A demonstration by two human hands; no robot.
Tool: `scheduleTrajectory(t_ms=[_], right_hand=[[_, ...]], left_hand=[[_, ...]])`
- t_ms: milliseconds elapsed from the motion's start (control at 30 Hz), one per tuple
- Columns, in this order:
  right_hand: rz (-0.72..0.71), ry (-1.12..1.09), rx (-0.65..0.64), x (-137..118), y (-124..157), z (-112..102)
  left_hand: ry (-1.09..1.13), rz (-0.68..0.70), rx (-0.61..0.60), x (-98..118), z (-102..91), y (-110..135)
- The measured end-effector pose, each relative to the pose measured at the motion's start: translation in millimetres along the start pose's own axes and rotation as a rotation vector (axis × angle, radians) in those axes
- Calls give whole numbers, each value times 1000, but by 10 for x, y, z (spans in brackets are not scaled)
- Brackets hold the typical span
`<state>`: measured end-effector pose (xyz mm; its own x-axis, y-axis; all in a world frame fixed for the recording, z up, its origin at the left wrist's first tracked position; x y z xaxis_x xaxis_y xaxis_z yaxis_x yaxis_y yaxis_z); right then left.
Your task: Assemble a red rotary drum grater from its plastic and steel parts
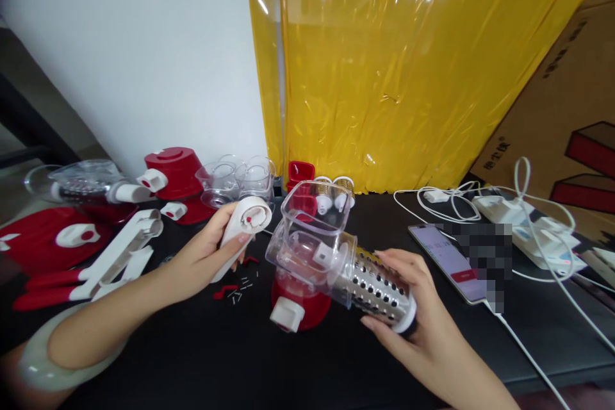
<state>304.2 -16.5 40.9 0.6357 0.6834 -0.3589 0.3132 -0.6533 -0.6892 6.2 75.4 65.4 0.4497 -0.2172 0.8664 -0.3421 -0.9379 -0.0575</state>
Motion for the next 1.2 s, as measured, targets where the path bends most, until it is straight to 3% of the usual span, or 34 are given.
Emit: scheduleTrajectory(t_ms=[200,333,567,767,1200], right_hand=[[39,10,69,3,-62,34],[95,28,45,-13,-148,137],[187,-117,-200,-27,-75,250],[131,-64,-124,-25,-20,103],[75,-235,-92,-50,-157,223]], left_hand=[[-6,-19,-10,-8,6,-3],[3,-1,-10,6,12,5],[4,9,-1,-30,2,8],[8,-3,-6,-18,0,5],[-8,-5,-2,-29,21,34]])
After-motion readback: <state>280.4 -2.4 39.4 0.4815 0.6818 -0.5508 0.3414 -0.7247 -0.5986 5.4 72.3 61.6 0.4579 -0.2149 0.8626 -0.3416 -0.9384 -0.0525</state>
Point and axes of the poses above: each hand's wrist, its own y-axis away from the middle knuckle, its own z-axis out of the palm, x = y × z, the point moved 7 cm from there along -y, towards the middle knuckle, and after that the axes turned 10 degrees about -z, right-handed, at the moved point
